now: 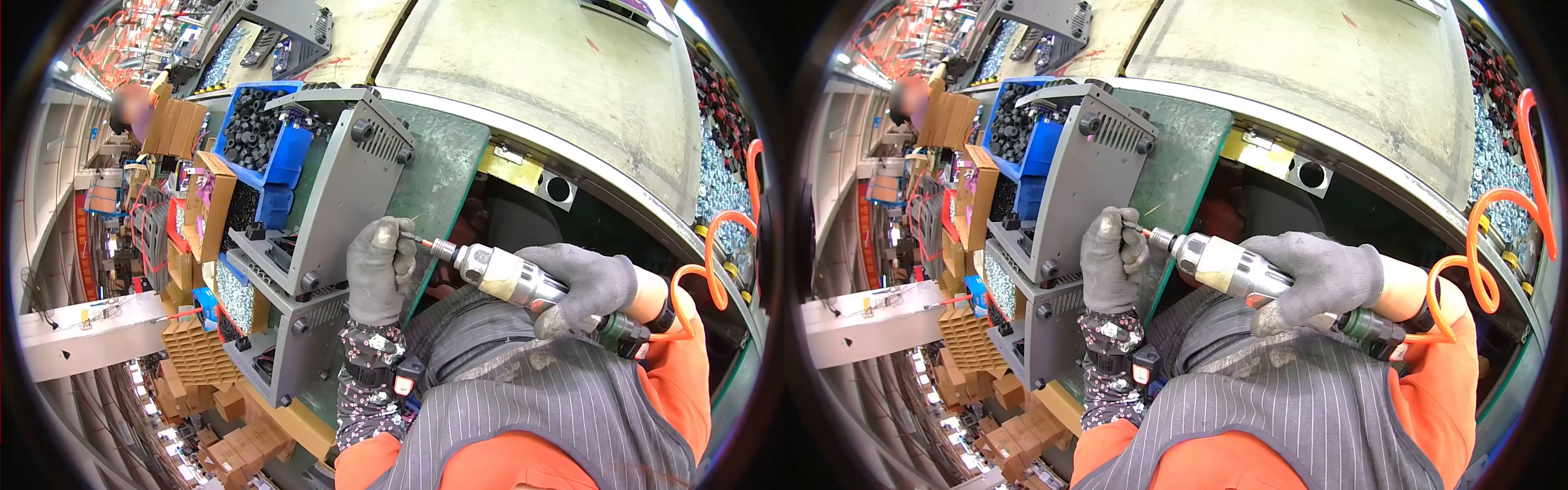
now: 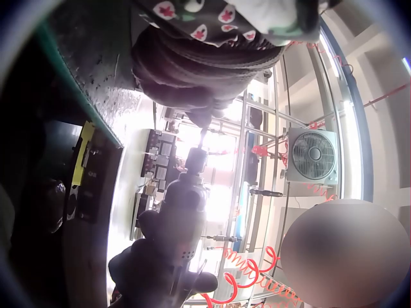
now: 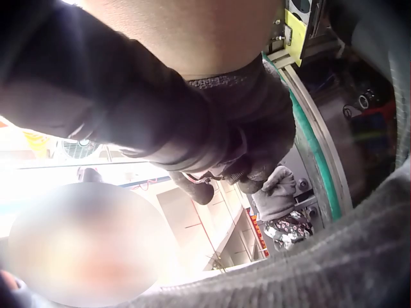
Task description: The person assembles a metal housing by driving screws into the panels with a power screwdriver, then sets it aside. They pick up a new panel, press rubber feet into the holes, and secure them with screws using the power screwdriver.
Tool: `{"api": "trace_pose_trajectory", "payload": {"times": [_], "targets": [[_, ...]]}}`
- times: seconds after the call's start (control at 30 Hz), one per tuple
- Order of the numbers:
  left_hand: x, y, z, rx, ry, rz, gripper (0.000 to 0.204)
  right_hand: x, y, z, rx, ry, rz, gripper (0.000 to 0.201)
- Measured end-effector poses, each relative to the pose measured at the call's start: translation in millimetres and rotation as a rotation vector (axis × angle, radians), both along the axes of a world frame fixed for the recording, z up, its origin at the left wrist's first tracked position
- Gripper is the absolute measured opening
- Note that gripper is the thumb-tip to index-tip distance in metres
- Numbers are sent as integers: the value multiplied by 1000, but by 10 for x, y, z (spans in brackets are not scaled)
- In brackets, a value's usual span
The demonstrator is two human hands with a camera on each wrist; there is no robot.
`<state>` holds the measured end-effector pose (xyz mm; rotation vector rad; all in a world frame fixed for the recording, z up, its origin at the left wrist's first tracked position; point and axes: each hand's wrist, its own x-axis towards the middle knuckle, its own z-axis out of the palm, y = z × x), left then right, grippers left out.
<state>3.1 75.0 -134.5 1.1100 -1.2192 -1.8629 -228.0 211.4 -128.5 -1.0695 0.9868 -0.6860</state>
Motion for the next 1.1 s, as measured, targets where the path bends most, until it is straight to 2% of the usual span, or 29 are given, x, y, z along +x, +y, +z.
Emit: {"api": "trace_pose_trajectory", "payload": {"times": [0.03,0.17,0.27,0.3,0.37,0.43,0.47,0.5,0.53,0.57,0.6,0.63,0.67,0.7,0.77,0.9,0.97,1.03,1.1], "targets": [[0,-7,6,-86,-86,-12,37,-19,-11,13,9,-20,24,58],[87,-109,90,-116,-177,-131,29,-94,-61,19,103,-148,85,57],[86,-160,153,-148,-269,-236,33,-159,-126,33,110,-85,159,54],[71,-149,152,-157,-267,-237,33,-185,-151,66,102,-81,156,54],[10,-147,146,-189,-151,-238,36,-253,-218,197,-48,109,170,52],[-44,-182,223,-206,-136,-292,39,-305,-274,293,18,10,27,52],[-102,-172,274,-407,-267,-242,38,-352,-339,336,24,137,9,54],[-141,-176,304,-606,-397,-186,38,-403,-400,383,-36,146,-55,49],[-157,-218,285,-720,-385,-115,33,-440,-460,393,-35,189,-91,46],[-198,-244,352,-727,-381,-110,33,-473,-516,405,-34,232,-126,43],[-251,-259,476,-924,-485,-38,30,-475,-576,526,-11,258,-164,38],[-298,-290,572,-1118,-590,37,26,-499,-631,560,-29,236,-180,37],[-351,-358,616,-1218,-638,101,21,-529,-683,557,-36,238,-171,37],[-422,-445,672,-1219,-638,104,21,-544,-722,538,-41,239,-163,37],[-589,-637,754,-1534,-814,158,21,-549,-757,492,-67,218,-181,36],[-828,-917,735,-1563,-924,121,22,-546,-787,512,-29,189,-187,36],[-876,-962,718,-1323,-1172,-10,27,-552,-790,477,-33,169,-182,37],[-839,-973,706,-1323,-1167,-38,27,-578,-775,429,-31,143,-193,37],[-777,-1008,648,-1354,-1072,8,24,-600,-787,390,-61,229,-136,38]]}}
